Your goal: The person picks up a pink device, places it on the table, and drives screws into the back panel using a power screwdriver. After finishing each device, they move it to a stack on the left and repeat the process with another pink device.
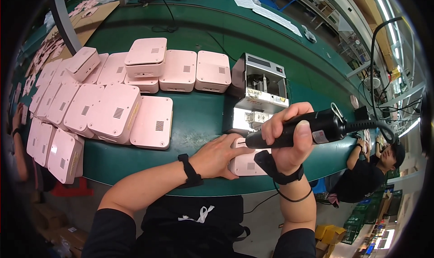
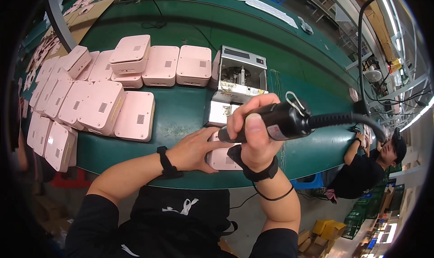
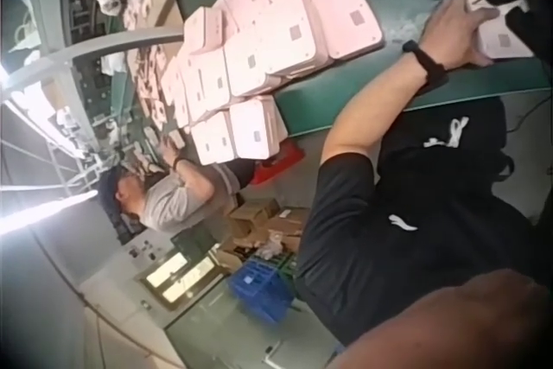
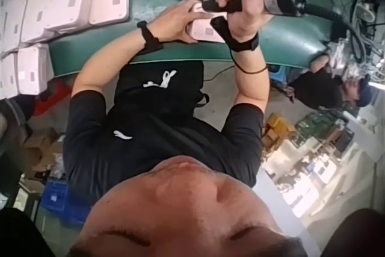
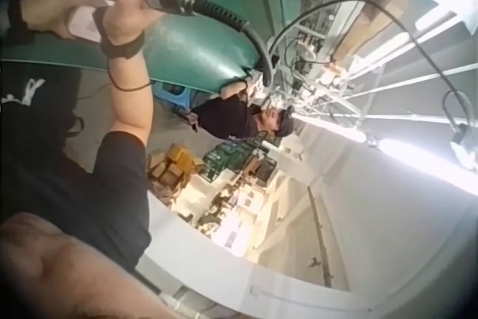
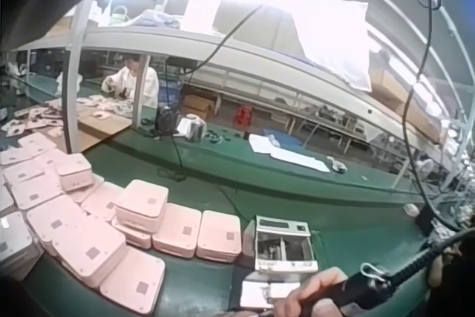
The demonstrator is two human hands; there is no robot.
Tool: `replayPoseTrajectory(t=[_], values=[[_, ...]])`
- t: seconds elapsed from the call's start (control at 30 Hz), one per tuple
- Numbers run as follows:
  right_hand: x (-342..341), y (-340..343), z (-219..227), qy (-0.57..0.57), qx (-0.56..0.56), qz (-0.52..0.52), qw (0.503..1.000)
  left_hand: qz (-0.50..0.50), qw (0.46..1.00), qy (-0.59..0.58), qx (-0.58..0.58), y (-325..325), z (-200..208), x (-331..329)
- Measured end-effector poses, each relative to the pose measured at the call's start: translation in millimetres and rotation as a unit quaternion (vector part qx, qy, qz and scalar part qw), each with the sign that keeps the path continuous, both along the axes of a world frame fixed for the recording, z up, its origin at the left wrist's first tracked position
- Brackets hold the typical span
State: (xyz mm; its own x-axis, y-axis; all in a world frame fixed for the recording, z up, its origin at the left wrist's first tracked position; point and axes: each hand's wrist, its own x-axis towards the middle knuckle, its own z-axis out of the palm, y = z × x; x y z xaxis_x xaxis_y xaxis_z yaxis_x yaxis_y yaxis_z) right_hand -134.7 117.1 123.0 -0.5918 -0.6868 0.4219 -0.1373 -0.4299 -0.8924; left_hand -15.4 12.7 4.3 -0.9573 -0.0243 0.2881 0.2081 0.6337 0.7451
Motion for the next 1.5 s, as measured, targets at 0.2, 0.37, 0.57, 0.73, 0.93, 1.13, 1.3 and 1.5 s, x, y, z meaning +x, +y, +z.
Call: replayPoseTrajectory(t=[0.2,0.37,0.57,0.73,0.93,1.13,1.3,1.5], values=[[-1.4,2.5,1.3,-0.016,-0.005,0.03,0.999,-0.004,1.0,-0.011,-0.003,0.5,3.6,1.7],[-9.9,9.9,34.9,-0.035,-0.05,-0.061,0.996,0.004,1.0,-0.026,-0.013,-18.4,5.4,23.0],[-34.9,-3.5,28.0,0.012,-0.04,-0.156,0.987,0.021,0.999,-0.042,-0.018,-26.8,11.6,32.2],[-29.0,13.9,24.4,-0.022,0.017,-0.137,0.99,0.028,0.998,-0.05,-0.006,-29.3,10.7,34.7],[-1.4,57.5,25.5,-0.062,0.003,-0.114,0.992,0.027,0.999,-0.04,-0.005,-35.8,9.5,30.5],[7.3,70.5,11.9,-0.021,-0.005,-0.104,0.994,0.041,0.998,-0.051,-0.018,-30.8,8.4,33.0],[8.4,70.7,-11.2,-0.006,0.012,-0.127,0.992,0.043,0.998,-0.046,-0.017,-28.3,7.6,32.0],[6.5,70.7,-17.0,0.007,-0.006,-0.075,0.997,0.045,0.997,-0.059,-0.009,-29.5,9.7,32.3]])
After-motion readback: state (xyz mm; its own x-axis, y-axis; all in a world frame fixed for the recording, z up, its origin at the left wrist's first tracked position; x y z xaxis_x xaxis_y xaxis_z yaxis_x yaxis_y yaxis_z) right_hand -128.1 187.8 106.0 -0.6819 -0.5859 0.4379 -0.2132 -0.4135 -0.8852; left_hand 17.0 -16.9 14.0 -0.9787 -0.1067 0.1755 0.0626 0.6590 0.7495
